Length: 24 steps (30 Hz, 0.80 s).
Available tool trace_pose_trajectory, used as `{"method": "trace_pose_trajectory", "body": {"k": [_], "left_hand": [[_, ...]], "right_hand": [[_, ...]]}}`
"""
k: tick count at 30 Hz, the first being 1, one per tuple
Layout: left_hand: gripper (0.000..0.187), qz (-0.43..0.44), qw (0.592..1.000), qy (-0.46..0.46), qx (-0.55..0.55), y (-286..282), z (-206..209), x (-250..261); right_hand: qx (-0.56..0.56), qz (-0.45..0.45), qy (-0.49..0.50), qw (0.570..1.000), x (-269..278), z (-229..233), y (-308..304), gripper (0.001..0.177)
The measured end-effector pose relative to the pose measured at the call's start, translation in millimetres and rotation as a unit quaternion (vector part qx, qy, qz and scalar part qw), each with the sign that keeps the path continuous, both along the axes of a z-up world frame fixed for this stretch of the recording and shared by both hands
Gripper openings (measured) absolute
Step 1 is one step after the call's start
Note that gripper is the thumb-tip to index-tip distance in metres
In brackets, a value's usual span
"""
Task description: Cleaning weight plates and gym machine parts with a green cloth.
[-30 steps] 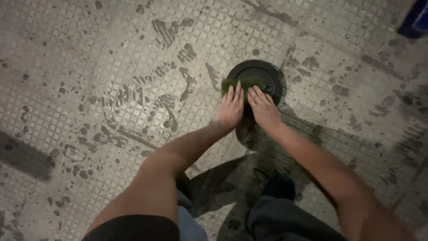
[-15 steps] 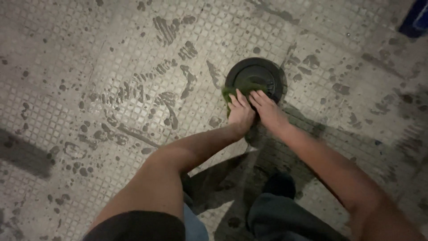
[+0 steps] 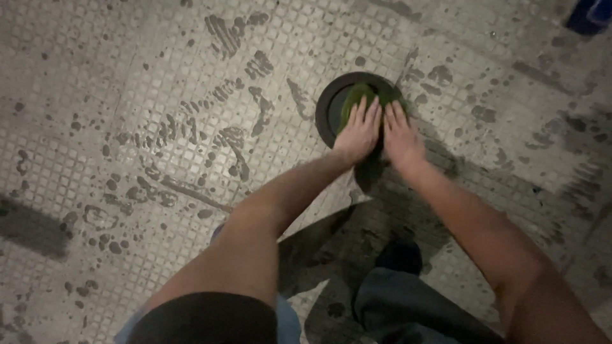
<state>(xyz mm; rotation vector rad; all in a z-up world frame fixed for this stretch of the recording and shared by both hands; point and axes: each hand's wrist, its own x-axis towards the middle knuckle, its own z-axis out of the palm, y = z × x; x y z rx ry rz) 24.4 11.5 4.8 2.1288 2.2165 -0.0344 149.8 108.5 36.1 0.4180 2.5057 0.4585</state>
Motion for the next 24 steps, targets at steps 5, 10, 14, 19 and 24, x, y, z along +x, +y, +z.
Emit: {"method": "trace_pose_trajectory", "body": {"k": [5, 10, 14, 19, 24], "left_hand": [[0.067, 0.022, 0.999, -0.036, -0.03, 20.5, -6.4, -16.5], [0.07, -0.062, 0.993, -0.025, -0.094, -33.3, -22.7, 5.1], [0.064, -0.063, 0.996, -0.049, -0.034, -60.8, -20.6, 12.6], [0.065, -0.034, 0.999, 0.023, -0.021, -16.1, -13.1, -0.9], [0.066, 0.013, 0.999, -0.026, -0.033, 41.4, -39.8, -30.8]], "right_hand": [[0.071, 0.098, -0.077, 0.99, -5.8, 7.5, 4.2, 0.062], [-0.133, -0.041, 0.011, 0.99, 28.2, -6.0, -41.9, 0.061], [-0.154, -0.016, 0.063, 0.986, 32.4, -14.5, -61.4, 0.057], [0.047, 0.151, -0.183, 0.97, -3.8, 32.0, -44.3, 0.048], [0.082, 0.053, -0.027, 0.995, -12.2, 7.7, 10.5, 0.068]]}}
